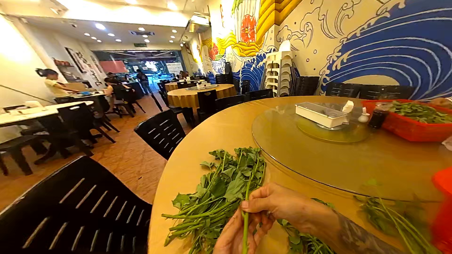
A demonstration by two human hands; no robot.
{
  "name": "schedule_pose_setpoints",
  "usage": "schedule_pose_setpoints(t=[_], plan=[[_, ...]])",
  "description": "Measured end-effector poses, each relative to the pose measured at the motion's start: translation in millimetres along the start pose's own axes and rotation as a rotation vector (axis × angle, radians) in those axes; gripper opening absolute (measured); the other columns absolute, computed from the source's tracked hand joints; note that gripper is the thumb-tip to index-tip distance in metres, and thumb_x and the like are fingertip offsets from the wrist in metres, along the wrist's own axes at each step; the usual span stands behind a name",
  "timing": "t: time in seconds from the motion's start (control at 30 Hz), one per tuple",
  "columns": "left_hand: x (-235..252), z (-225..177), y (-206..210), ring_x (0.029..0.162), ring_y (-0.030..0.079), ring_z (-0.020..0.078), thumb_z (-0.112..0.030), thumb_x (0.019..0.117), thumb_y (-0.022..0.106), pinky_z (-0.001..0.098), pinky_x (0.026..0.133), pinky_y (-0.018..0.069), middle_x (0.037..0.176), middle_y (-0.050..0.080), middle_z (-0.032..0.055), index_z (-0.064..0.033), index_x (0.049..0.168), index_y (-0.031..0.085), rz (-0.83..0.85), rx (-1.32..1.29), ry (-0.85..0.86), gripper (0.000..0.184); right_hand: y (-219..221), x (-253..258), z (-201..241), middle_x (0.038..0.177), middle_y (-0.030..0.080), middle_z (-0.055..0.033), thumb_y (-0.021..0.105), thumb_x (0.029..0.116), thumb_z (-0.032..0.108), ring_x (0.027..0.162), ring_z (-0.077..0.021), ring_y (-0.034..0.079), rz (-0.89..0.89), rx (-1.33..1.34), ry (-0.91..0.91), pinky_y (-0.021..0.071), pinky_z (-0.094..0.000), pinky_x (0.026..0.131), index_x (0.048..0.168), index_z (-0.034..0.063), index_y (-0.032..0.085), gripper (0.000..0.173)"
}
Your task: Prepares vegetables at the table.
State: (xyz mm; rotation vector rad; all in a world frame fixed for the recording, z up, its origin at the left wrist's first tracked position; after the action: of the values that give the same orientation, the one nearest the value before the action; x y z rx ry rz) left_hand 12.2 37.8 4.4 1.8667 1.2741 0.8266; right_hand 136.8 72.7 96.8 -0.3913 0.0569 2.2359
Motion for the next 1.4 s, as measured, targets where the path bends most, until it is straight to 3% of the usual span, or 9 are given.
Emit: schedule_pose_setpoints(t=[0.1,0.23,0.47,0.57,0.7,0.8,0.97,1.1,1.4], plan=[[-4.5,-2.1,6.2,0.091,0.073,0.0188,-0.036,0.1005,0.057,0.0394,0.095,0.0565,0.089,0.075,0.0056,-0.0134,0.095,0.077,0.066,-0.045,-0.064,0.030,13.6,-2.8,1.3,0.076,0.060,0.0061,0.054,0.1069,0.022,0.067,-0.0024,0.060,0.151,0.047,0.032,0.0534,-0.0206,0.066,0.093,0.0108,0.060,0.019],[-0.8,-6.8,-3.4,0.100,0.073,0.0212,-0.026,0.0991,0.061,0.0422,0.099,0.0550,0.102,0.077,0.0077,-0.0111,0.112,0.076,0.259,-0.128,0.032,0.025,20.3,-7.7,11.8,0.071,0.060,0.0068,0.058,0.1053,0.028,0.059,0.0007,0.057,0.108,-0.110,0.003,0.0490,-0.0172,0.058,0.092,0.0072,0.063,0.025],[-11.5,-34.0,8.5,0.086,0.074,0.0096,-0.004,0.1063,0.039,0.0254,0.081,0.0617,0.091,0.077,0.0037,-0.0071,0.097,0.072,-0.198,0.184,0.423,0.035,29.9,-25.3,56.3,0.091,0.064,-0.0129,0.066,0.1003,0.036,0.086,-0.0243,0.061,-0.165,-0.714,-0.155,0.0475,-0.0461,0.077,0.104,-0.0008,0.067,0.037],[-11.6,-35.9,14.8,0.084,0.074,0.0078,-0.002,0.1082,0.028,0.0242,0.080,0.0623,0.091,0.076,0.0006,-0.0075,0.099,0.064,-0.262,0.342,0.481,0.037,40.7,-31.8,72.9,0.102,0.067,-0.0165,0.060,0.1016,0.012,0.099,-0.0303,0.064,-0.157,-1.003,-0.151,0.0501,-0.0491,0.081,0.109,-0.0013,0.067,0.016],[-13.5,-32.0,9.6,0.092,0.074,0.0106,0.000,0.1042,0.040,0.0276,0.084,0.0618,0.098,0.075,0.0006,-0.0080,0.106,0.062,-0.203,0.248,0.500,0.024,46.1,-35.2,83.7,0.107,0.061,-0.0159,0.067,0.0962,0.009,0.106,-0.0316,0.060,-0.276,-1.151,-0.242,0.0513,-0.0451,0.081,0.102,-0.0002,0.069,0.011],[-13.8,-38.8,6.9,0.097,0.074,0.0133,-0.008,0.1034,0.053,0.0312,0.087,0.0621,0.103,0.076,0.0023,-0.0121,0.108,0.066,-0.128,0.205,0.557,0.014,45.8,-31.9,79.7,0.091,0.065,-0.0124,0.064,0.0980,0.008,0.089,-0.0260,0.065,-0.262,-1.012,-0.363,0.0521,-0.0430,0.072,0.098,0.0006,0.069,0.009],[-15.6,-47.4,14.9,0.095,0.072,0.0053,-0.011,0.1105,0.025,0.0252,0.085,0.0611,0.099,0.074,-0.0071,-0.0160,0.110,0.053,-0.214,0.320,0.666,0.029,52.8,-16.7,55.0,0.103,0.066,-0.0188,0.052,0.1052,0.010,0.096,-0.0312,0.067,-0.251,-0.947,-0.641,0.0550,-0.0441,0.080,0.116,-0.0032,0.067,0.023],[-17.5,-42.5,27.0,0.085,0.074,0.0034,-0.003,0.1090,0.025,0.0222,0.077,0.0634,0.093,0.074,-0.0087,-0.0148,0.111,0.050,-0.227,0.420,0.712,0.027,56.4,-10.8,40.2,0.088,0.068,-0.0179,0.056,0.1017,0.012,0.079,-0.0294,0.070,-0.521,-0.929,-0.824,0.0568,-0.0395,0.066,0.102,-0.0048,0.070,0.021],[-20.3,-39.8,22.7,0.086,0.078,0.0228,0.000,0.1088,0.028,0.0321,0.077,0.0659,0.098,0.078,0.0100,-0.0066,0.109,0.046,-0.365,0.473,0.832,0.019,38.1,-1.7,15.7,0.082,0.069,-0.0096,0.037,0.1117,0.014,0.070,-0.0128,0.071,-0.513,0.252,-0.335,0.0605,-0.0280,0.070,0.107,-0.0054,0.058,0.029]])
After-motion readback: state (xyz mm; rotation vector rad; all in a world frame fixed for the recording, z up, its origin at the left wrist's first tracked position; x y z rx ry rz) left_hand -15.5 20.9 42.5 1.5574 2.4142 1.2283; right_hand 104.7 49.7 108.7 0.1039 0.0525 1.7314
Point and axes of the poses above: each hand's wrist, its own x-axis towards the middle knuckle, its own y-axis out of the palm, z = x × y, the point moved 4 cm from there along x, towards the middle knuckle
